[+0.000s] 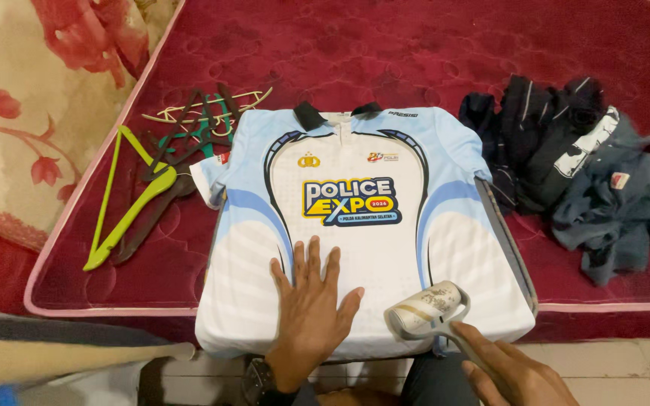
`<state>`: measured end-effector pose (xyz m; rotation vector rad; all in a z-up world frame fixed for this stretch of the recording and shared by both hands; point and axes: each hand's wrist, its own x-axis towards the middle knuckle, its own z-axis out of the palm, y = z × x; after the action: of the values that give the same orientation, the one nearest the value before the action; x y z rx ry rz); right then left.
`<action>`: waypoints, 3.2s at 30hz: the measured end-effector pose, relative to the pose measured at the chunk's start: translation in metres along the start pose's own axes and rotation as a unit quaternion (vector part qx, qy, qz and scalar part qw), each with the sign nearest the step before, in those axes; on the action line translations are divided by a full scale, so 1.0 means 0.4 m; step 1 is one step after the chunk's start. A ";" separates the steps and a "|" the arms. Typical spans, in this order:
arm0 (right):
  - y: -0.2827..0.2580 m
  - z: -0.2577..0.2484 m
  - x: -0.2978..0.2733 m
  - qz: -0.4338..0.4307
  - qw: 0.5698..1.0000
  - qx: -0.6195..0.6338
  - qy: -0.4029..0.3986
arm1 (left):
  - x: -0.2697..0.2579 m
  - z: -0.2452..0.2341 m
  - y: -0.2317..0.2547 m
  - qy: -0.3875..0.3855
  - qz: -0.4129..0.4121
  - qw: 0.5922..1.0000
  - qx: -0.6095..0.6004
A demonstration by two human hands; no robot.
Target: The person uses a lint roller to remove lint from a light blue and white sports jersey laid flat on a red patterned mattress. The person rolls the adhesive roller repeatedly over the front of the jersey, covering the chest, sides, and lower sections.
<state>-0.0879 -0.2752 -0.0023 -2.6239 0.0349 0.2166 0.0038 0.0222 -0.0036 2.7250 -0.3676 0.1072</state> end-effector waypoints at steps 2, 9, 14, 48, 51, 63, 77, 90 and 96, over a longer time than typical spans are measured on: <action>-0.027 -0.002 0.008 -0.008 1.000 -0.001 0.012 | -0.009 -0.006 -0.017 0.025 -0.011 0.999 0.019; -0.209 0.020 0.063 -0.061 0.994 0.069 0.065 | -0.043 0.016 -0.046 0.101 -0.015 0.994 0.032; -0.326 0.019 0.142 -0.063 0.992 0.058 0.094 | -0.052 0.029 -0.047 0.126 -0.008 0.992 0.019; -0.465 0.057 0.665 -0.192 0.976 -0.029 0.095 | 0.160 -0.141 -0.114 -0.104 -0.038 0.993 -0.038; -0.475 0.059 0.690 -0.190 0.978 -0.018 0.080 | 0.216 -0.130 -0.166 -0.066 -0.037 0.997 0.022; -0.517 0.091 0.820 -0.206 0.972 -0.035 0.108 | 0.231 -0.091 -0.249 -0.064 -0.063 0.995 0.035; -0.529 0.112 0.906 -0.210 0.971 -0.029 0.109 | 0.324 -0.099 -0.299 0.046 -0.031 0.998 0.029; -0.564 0.077 0.762 -0.170 0.978 -0.064 0.100 | 0.506 0.008 -0.488 0.085 0.001 0.996 0.039; -0.577 0.109 0.863 -0.203 0.971 -0.052 0.112 | 0.519 -0.035 -0.451 0.054 -0.034 0.994 0.090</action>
<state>0.2612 -0.0473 0.0164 -2.6738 -0.4442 -0.2267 0.2517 0.1384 -0.0309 2.8905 -0.2443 0.2821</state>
